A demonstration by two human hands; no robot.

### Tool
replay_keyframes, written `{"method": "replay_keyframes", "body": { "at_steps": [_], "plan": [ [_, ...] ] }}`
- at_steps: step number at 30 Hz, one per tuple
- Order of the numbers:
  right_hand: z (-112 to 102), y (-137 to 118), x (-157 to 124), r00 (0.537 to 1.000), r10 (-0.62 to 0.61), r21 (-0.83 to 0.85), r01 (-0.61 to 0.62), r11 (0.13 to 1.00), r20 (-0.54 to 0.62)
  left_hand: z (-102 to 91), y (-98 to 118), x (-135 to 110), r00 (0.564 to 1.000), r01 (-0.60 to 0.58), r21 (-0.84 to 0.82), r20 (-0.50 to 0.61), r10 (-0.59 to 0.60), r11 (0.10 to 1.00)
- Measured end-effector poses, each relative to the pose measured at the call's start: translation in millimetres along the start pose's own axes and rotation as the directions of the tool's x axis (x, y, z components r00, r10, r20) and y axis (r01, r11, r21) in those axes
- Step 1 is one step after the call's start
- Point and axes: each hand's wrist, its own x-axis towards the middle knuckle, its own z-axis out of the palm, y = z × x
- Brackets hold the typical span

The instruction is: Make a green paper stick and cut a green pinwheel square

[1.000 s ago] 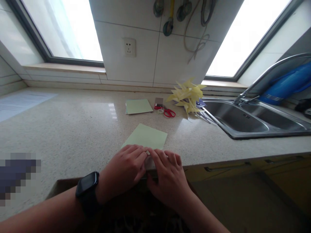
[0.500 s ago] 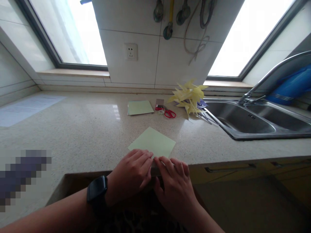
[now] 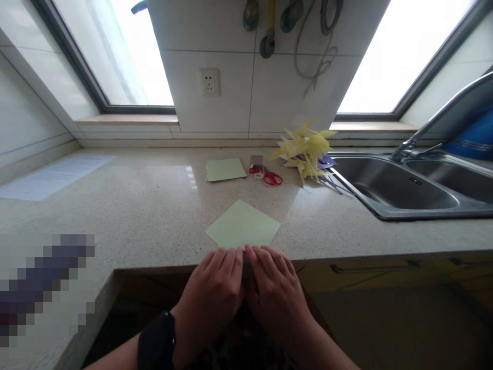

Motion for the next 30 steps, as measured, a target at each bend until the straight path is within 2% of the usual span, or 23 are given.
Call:
{"method": "replay_keyframes", "body": {
  "at_steps": [6,10,15,20,30],
  "plan": [
    [-2,2,1,0.999,0.001,-0.006,-0.001,1.000,0.032,3.8,4,-4,0.997,-0.031,0.102,-0.063,0.037,0.994],
    [2,2,0,1.000,-0.010,-0.025,0.010,1.000,0.007,5.0,4,-1,0.999,-0.032,0.134,-0.036,0.037,0.990],
    [5,-1,-1,1.000,0.008,-0.025,-0.008,1.000,0.006,9.3,9,-6,1.000,-0.026,0.118,0.013,0.025,0.993],
    [4,0,-1,1.000,0.024,-0.001,-0.025,1.000,-0.011,13.1,18,-13,0.999,-0.033,0.063,-0.019,0.034,0.997],
    [7,2,-6,1.000,0.018,0.016,-0.017,1.000,-0.019,16.2,12,-8,0.999,-0.032,0.054,-0.031,0.034,0.998]
  ]
}}
